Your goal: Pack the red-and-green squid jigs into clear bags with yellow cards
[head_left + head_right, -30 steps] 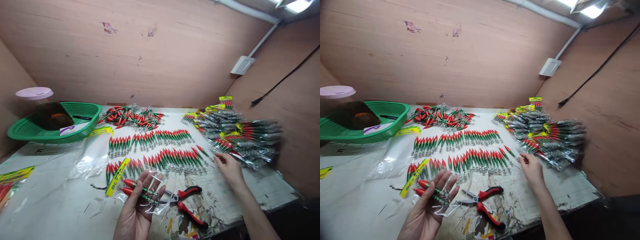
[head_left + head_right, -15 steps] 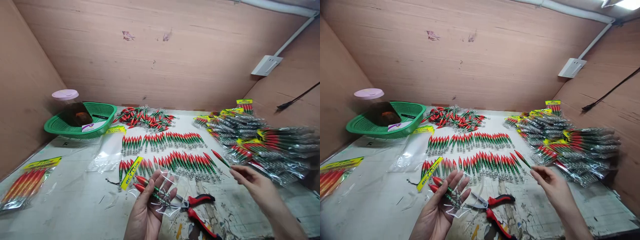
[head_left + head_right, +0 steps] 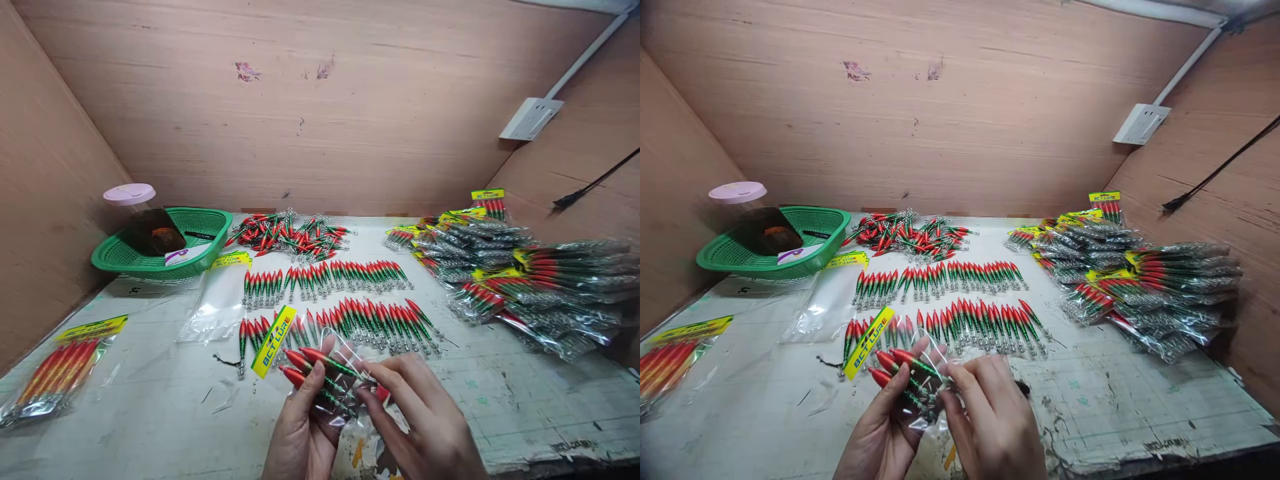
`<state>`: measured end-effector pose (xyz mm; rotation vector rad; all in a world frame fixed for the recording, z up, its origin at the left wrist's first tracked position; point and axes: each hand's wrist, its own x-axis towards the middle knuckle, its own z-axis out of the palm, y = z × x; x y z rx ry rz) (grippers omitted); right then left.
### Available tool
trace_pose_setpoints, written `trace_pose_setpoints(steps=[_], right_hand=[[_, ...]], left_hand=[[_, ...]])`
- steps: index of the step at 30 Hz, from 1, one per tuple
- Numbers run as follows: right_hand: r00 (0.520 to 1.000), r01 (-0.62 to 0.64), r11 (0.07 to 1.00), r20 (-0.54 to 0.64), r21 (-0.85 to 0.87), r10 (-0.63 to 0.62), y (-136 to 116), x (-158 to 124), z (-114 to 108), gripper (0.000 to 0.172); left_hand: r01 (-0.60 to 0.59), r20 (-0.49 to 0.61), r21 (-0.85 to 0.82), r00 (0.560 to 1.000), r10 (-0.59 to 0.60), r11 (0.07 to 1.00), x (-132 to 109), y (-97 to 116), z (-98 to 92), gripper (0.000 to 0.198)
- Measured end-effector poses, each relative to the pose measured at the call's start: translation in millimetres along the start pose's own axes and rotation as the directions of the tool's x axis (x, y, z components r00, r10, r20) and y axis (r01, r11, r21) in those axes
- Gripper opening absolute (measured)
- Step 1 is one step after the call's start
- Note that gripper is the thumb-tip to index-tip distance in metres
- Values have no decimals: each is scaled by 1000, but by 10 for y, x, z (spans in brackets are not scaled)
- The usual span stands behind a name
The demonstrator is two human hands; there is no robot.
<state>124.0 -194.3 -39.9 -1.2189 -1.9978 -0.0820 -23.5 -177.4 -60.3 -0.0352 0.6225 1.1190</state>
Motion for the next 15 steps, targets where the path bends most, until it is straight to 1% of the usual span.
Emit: trace_pose_setpoints(steps=[3,5,7,9,10,11,12,13,14,15], right_hand=[[992,16,1000,-123,13,-14,-51,25,131,29],[988,4,1000,-156,28,0,-60,35,155,30],[993,18,997,-115,79,-9,-56,40,133,31],[1000,29,985,-4,172,-29,-21,32,74,33],[999,9,977,44,214,-19,20,18,37,33],[997,-34,970,76,240,16,86,-5,-2,32],[993,-100,965,81,242,83,181,-37,-39,30],[981,-191,960,68,205,180,307,-79,-74,28],[956,-292,946,34,140,290,461,-130,-104,26],[918,-396,916,-13,56,397,640,-189,-131,26]], left_hand=[[-12,9,-18,1000,12,1000,-24,3,10,28],[-13,18,-40,1000,13,999,-25,5,6,29],[-6,24,-61,1000,7,998,-7,0,-15,32],[-19,11,-91,1000,20,996,23,-7,-51,36],[-26,1,-106,1000,27,994,37,-8,-71,37],[-27,-3,-115,1000,27,993,49,-6,-89,37],[-19,-1,-115,1000,19,993,57,2,-104,37],[-8,9,-107,1000,9,994,61,14,-116,35],[3,25,-92,1000,-1,996,63,31,-124,33],[6,45,-75,999,-3,997,64,52,-130,31]])
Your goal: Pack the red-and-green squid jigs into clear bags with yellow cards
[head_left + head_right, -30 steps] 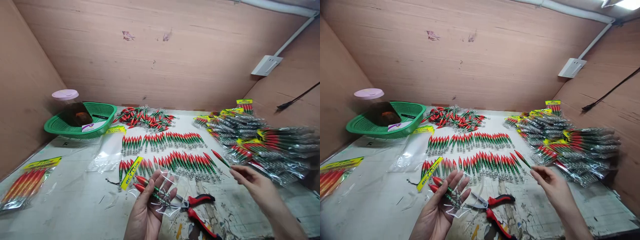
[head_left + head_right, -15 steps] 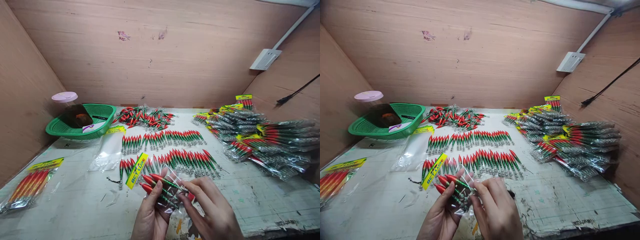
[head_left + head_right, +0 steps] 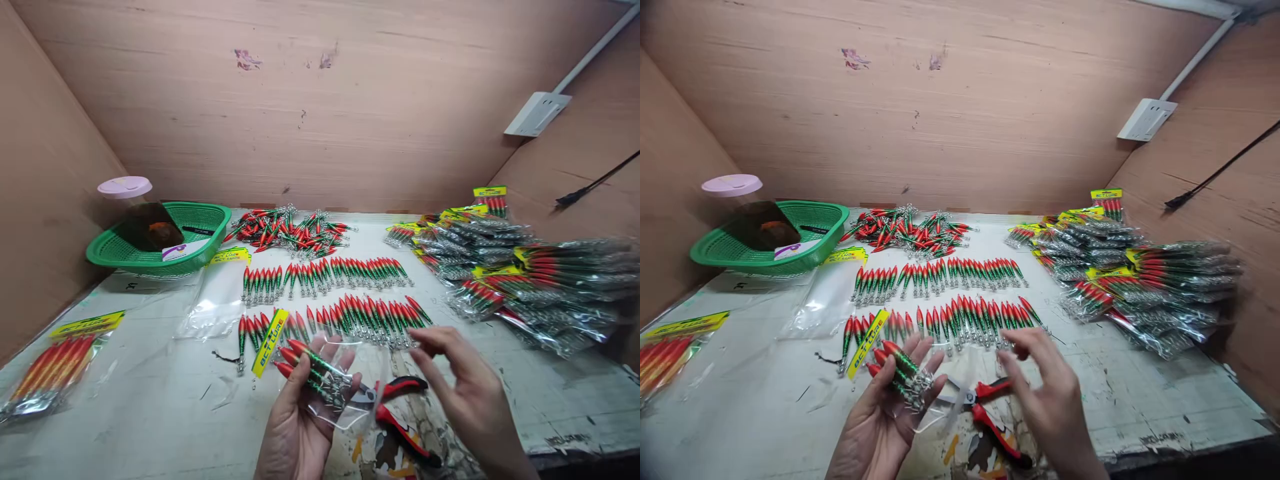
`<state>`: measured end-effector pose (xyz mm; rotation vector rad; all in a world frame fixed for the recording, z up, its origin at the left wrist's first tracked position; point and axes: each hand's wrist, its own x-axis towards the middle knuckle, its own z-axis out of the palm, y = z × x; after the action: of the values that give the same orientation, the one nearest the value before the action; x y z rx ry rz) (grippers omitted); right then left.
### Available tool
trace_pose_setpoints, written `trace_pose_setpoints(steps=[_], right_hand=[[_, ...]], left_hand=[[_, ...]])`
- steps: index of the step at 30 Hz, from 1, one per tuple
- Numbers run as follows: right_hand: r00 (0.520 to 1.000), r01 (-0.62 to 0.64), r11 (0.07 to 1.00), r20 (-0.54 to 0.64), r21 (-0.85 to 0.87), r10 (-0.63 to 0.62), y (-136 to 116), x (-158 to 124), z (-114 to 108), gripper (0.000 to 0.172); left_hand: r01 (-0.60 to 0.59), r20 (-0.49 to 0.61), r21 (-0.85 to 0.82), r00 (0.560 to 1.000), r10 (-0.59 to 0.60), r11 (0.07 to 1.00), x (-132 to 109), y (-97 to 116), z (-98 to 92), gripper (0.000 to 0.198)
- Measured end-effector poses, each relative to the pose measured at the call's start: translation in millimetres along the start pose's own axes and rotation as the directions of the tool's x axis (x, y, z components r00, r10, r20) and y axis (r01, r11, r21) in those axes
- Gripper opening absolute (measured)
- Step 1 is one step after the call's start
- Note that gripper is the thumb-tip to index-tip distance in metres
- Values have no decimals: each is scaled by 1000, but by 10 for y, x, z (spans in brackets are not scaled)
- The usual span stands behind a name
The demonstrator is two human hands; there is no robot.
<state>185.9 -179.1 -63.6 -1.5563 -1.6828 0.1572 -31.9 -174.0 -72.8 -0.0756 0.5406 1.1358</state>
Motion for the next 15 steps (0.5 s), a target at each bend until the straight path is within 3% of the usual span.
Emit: trace_pose_setpoints(steps=[3,5,7,11,15], right_hand=[[969,-232,948,-139,-218,205,601,42,-90,48],[954,-288,923,-162,-257,252,931,43,-121,58],[948,-313,909,-144,-276,283,1147,24,-111,58],[936,-352,886,-124,-301,330,1299,11,-4,42],[925,-380,885,-135,-267,356,1301,106,54,41]], left_hand=[[-34,33,22,999,34,999,12,65,-10,28],[-36,32,3,999,36,999,32,91,-20,33],[-15,13,-24,1000,16,1000,50,94,-31,41],[-30,-59,-23,998,29,999,49,57,-24,49],[-60,-167,43,984,66,997,15,24,64,50]])
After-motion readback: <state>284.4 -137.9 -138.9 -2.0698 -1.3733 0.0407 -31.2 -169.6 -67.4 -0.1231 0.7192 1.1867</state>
